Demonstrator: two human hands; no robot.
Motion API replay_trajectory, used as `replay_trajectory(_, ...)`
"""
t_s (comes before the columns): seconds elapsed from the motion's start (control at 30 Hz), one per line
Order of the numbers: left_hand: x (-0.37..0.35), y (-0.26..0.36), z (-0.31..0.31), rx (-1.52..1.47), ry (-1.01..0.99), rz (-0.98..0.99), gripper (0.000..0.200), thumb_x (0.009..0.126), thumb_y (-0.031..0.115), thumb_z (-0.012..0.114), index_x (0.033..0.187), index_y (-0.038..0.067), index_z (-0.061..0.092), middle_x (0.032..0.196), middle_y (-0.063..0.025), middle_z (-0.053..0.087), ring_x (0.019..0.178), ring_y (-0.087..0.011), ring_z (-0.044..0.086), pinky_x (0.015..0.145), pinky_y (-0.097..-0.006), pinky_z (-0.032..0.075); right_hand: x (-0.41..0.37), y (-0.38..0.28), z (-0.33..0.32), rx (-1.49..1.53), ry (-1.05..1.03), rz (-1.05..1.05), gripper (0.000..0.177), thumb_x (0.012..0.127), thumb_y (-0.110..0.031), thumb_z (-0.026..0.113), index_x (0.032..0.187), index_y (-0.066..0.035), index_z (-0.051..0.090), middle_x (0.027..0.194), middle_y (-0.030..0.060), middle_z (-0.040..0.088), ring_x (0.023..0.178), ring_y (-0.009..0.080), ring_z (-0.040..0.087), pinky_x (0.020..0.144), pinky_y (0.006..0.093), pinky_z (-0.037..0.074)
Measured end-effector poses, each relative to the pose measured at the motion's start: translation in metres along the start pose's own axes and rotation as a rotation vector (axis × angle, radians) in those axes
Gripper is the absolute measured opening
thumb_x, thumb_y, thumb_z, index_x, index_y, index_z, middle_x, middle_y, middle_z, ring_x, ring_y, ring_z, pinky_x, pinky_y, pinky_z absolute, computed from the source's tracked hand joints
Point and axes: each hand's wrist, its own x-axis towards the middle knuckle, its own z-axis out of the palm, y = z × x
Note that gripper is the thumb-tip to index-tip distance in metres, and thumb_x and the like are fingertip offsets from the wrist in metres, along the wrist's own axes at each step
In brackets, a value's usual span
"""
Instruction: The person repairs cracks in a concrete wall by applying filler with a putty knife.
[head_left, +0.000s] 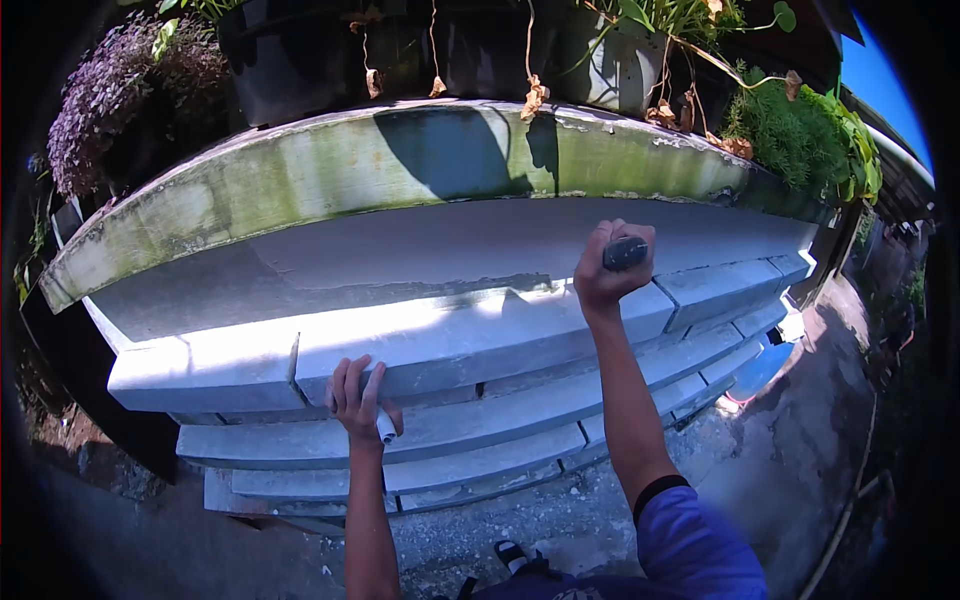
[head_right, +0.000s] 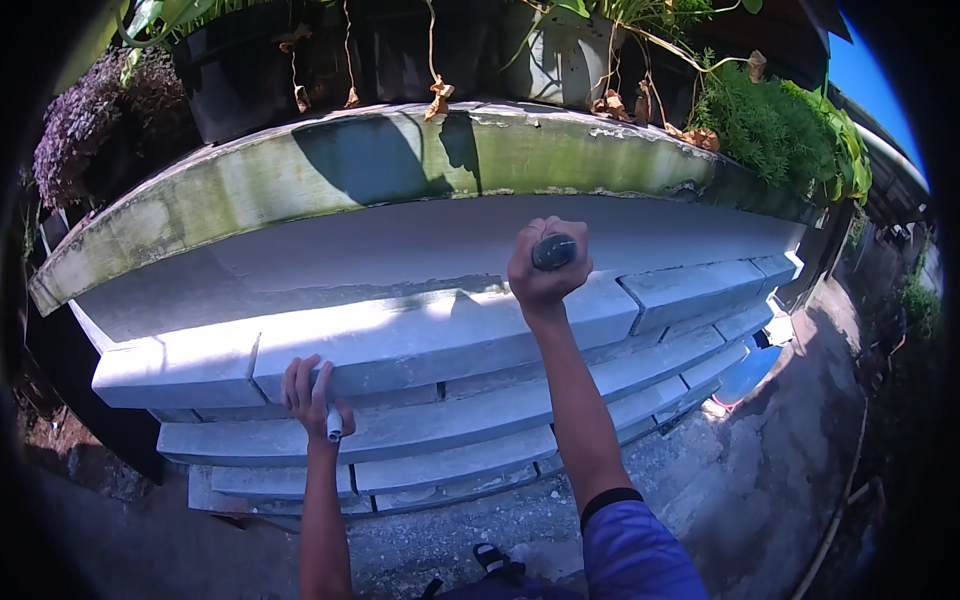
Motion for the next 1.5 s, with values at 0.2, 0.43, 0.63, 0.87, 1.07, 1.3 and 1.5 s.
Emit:
replay_trajectory(0.2, -0.007, -0.005, 0.003, 0.012, -0.031, 0.040, 0.053, 0.075, 0.023, 0.052, 0.126, 0.011, 0.060, 0.129, -0.0146, 0.059, 0.126, -0.0373, 0.051, 0.108, -0.0527, 0.030, -0.010, 0.023, 0.002, -0.118, -0.143, 0.007, 0.021, 0.080, -0.002, 0.067, 0.077, -0.006, 0.047, 0.061, 0.0060, 0.049, 0.052, 0.0163, 0.052, 0.051, 0.0306, 0.044)
replay_trajectory(0.43, -0.006, -0.004, 0.002, 0.002, -0.034, 0.038, 0.052, 0.077, 0.024, 0.052, 0.126, 0.011, 0.060, 0.129, -0.0147, 0.059, 0.126, -0.0376, 0.051, 0.108, -0.0524, 0.029, -0.011, -0.012, -0.062, 0.218, 0.028, -0.062, 0.022, 0.088, 0.002, 0.052, 0.095, -0.006, 0.033, 0.057, 0.0037, 0.038, 0.035, 0.0103, 0.037, 0.033, 0.0252, 0.034)
replay_trajectory(0.63, -0.003, -0.002, -0.005, 0.009, -0.081, 0.028, 0.053, 0.078, 0.026, 0.052, 0.127, 0.009, 0.059, 0.130, -0.0151, 0.058, 0.126, -0.0387, 0.051, 0.108, -0.0522, 0.030, -0.020, -0.046, -0.167, 0.034, 0.364, 0.028, 0.018, 0.094, -0.008, 0.053, 0.094, -0.008, 0.034, 0.055, 0.0026, 0.037, 0.039, 0.0110, 0.038, 0.035, 0.0235, 0.034)
replay_trajectory(0.87, 0.046, 0.075, -0.030, 0.020, -0.315, -0.186, 0.069, 0.075, 0.027, 0.056, 0.140, 0.008, 0.050, 0.137, -0.0178, 0.054, 0.136, -0.0364, 0.043, 0.116, -0.0523, 0.021, -0.101, -0.071, -0.319, -0.324, 0.201, 0.361, 0.019, 0.098, -0.005, 0.053, 0.088, -0.008, 0.037, 0.056, 0.0020, 0.040, 0.040, 0.0100, 0.039, 0.038, 0.0242, 0.033)
replay_trajectory(1.07, 0.104, 0.160, 0.011, 0.036, -0.745, -0.136, 0.095, 0.065, 0.018, 0.070, 0.153, 0.015, 0.035, 0.148, -0.0178, 0.044, 0.142, -0.0322, 0.035, 0.121, -0.0500, 0.016, -0.129, -0.096, -0.383, -0.556, 0.180, 0.583, 0.021, 0.100, -0.004, 0.051, 0.085, -0.008, 0.036, 0.054, 0.0012, 0.041, 0.040, 0.0087, 0.038, 0.042, 0.0250, 0.032)
replay_trajectory(1.3, 0.120, 0.236, 0.070, 0.015, -0.863, -0.011, 0.102, 0.069, 0.025, 0.076, 0.157, 0.015, 0.026, 0.149, -0.0329, 0.035, 0.142, -0.0428, 0.033, 0.120, -0.0483, 0.024, -0.113, -0.098, -0.406, -0.665, 0.207, 0.590, 0.024, 0.100, -0.005, 0.051, 0.080, -0.008, 0.037, 0.052, 0.0004, 0.039, 0.042, 0.0094, 0.037, 0.046, 0.0257, 0.033)
replay_trajectory(1.5, 0.126, 0.297, 0.105, 0.056, -0.927, -0.010, 0.105, 0.072, 0.029, 0.075, 0.158, 0.008, 0.020, 0.147, -0.0429, 0.029, 0.142, -0.0507, 0.030, 0.119, -0.0509, 0.023, -0.112, -0.096, -0.439, -0.726, 0.187, 0.552, 0.024, 0.100, -0.005, 0.052, 0.080, -0.007, 0.038, 0.053, 0.0006, 0.039, 0.042, 0.0097, 0.037, 0.046, 0.0257, 0.032)
